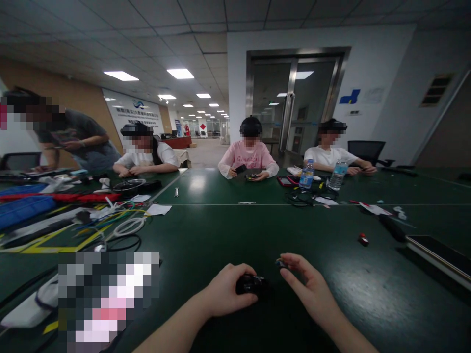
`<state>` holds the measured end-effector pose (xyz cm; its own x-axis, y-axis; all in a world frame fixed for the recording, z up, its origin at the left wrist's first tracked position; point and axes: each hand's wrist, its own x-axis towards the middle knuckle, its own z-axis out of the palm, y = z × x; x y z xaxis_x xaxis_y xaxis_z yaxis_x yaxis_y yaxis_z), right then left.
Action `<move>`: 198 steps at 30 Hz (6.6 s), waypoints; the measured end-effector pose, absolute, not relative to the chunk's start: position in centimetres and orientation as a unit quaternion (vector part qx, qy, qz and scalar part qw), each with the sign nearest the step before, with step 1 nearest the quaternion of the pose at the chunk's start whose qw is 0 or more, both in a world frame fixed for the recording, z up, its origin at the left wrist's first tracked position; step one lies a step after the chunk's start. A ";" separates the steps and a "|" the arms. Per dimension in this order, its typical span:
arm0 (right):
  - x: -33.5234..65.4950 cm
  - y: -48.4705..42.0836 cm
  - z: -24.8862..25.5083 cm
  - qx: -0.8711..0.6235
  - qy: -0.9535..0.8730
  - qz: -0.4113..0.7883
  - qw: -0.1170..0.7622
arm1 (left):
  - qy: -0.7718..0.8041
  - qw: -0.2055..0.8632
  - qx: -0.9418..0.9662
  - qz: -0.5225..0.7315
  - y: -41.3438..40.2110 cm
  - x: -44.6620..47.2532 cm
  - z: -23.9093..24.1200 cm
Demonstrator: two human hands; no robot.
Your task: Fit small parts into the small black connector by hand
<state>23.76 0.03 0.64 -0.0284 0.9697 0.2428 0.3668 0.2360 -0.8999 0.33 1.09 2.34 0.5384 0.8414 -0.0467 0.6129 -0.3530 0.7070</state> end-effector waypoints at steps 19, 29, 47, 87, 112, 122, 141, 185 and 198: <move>25.7 0.5 1.3 -0.515 -0.499 0.352 0.602 | 0.460 0.367 0.795 0.148 0.9 0.2 2.8; 25.8 0.6 0.8 -0.497 -0.468 0.361 0.636 | 0.471 0.370 0.788 0.142 0.9 0.2 3.1; 26.0 0.5 0.8 -0.499 -0.481 0.350 0.630 | 0.463 0.376 0.789 0.147 1.1 0.0 2.6; 23.1 -0.8 1.4 -0.501 -0.606 0.372 0.493 | 0.436 0.374 0.798 0.183 1.5 -0.1 1.8; 20.8 -0.9 0.1 -0.485 -0.701 0.382 0.357 | 0.404 0.383 0.801 0.219 1.5 0.0 1.7; 21.1 -0.7 0.3 -0.489 -0.688 0.411 0.343 | 0.371 0.460 0.762 0.267 1.7 0.3 1.0; 21.7 -0.8 0.3 -0.458 -0.719 0.370 0.370 | 0.370 0.469 0.750 0.284 2.2 -0.1 0.7; 21.6 -1.2 1.0 -0.441 -0.746 0.344 0.361 | 0.333 0.485 0.752 0.299 2.1 -0.1 0.8; 21.7 -1.1 0.9 -0.445 -0.739 0.358 0.357 | 0.348 0.489 0.745 0.290 2.1 0.0 1.0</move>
